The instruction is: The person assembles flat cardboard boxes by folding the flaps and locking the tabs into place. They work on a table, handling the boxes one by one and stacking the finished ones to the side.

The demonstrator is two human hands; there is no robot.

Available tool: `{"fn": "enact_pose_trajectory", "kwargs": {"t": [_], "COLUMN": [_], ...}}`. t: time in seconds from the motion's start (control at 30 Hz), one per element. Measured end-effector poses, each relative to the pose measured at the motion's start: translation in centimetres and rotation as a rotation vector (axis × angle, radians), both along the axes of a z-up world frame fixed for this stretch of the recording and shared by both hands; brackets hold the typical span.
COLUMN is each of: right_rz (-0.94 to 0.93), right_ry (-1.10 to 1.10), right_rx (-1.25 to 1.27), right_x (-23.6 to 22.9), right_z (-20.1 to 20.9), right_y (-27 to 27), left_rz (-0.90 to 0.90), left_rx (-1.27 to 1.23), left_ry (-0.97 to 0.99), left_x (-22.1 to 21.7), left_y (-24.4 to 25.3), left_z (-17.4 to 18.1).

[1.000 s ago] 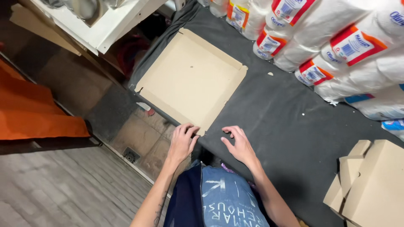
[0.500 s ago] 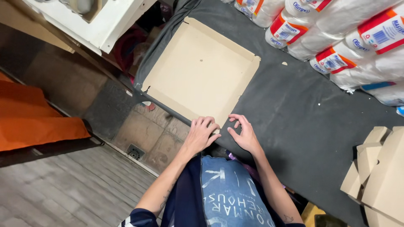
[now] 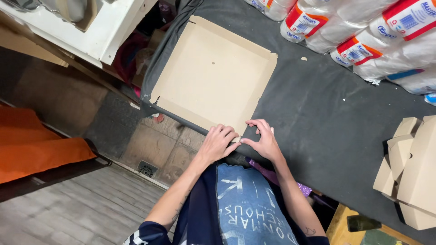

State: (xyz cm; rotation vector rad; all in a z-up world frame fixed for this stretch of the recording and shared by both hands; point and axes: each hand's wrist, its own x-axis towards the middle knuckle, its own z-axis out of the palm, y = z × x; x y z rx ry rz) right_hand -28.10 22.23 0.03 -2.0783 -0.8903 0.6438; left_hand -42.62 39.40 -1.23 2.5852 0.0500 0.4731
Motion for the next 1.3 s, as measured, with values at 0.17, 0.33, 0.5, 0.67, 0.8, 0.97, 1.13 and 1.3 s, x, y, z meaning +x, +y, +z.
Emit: {"fn": "enact_pose_trajectory", "kwargs": {"t": [0.17, 0.33, 0.5, 0.67, 0.8, 0.97, 1.13, 1.3], "right_rz": [-0.153, -0.378, -0.504, -0.475, -0.469, -0.481, -0.609, -0.806], "right_ry": [0.061, 0.283, 0.895, 0.966, 0.973, 0.926, 0.872, 0.638], "right_rx": [0.024, -0.023, 0.319, 0.564, 0.659, 0.712, 0.624, 0.349], "right_x": [-0.8, -1.6, -0.4, 1.2, 1.5, 3.6, 5.2, 5.5], "right_z": [0.1, 1.4, 0.6, 2.0, 5.3, 4.2, 3.5, 3.0], "right_y": [0.9, 2.6, 5.1, 8.4, 8.5, 2.1, -7.7, -16.5], "left_rz": [0.049, 0.148, 0.186, 0.107, 0.115, 0.344, 0.395, 0.334], "left_rx": [0.002, -0.03, -0.044, -0.16, -1.232, -2.11, -2.26, -1.765], "left_ry": [-0.15, -0.235, -0.421, -0.477, -0.007, -0.062, -0.037, 0.247], "left_x": [-0.9, -1.3, -1.3, -2.1, -3.4, -3.7, -0.8, 6.9], "left_y": [-0.5, -0.7, -0.6, -1.3, -1.4, 3.3, 6.3, 5.4], "left_z": [-2.4, 1.2, 6.9, 8.5, 5.5, -6.1, -1.0, -4.7]}}
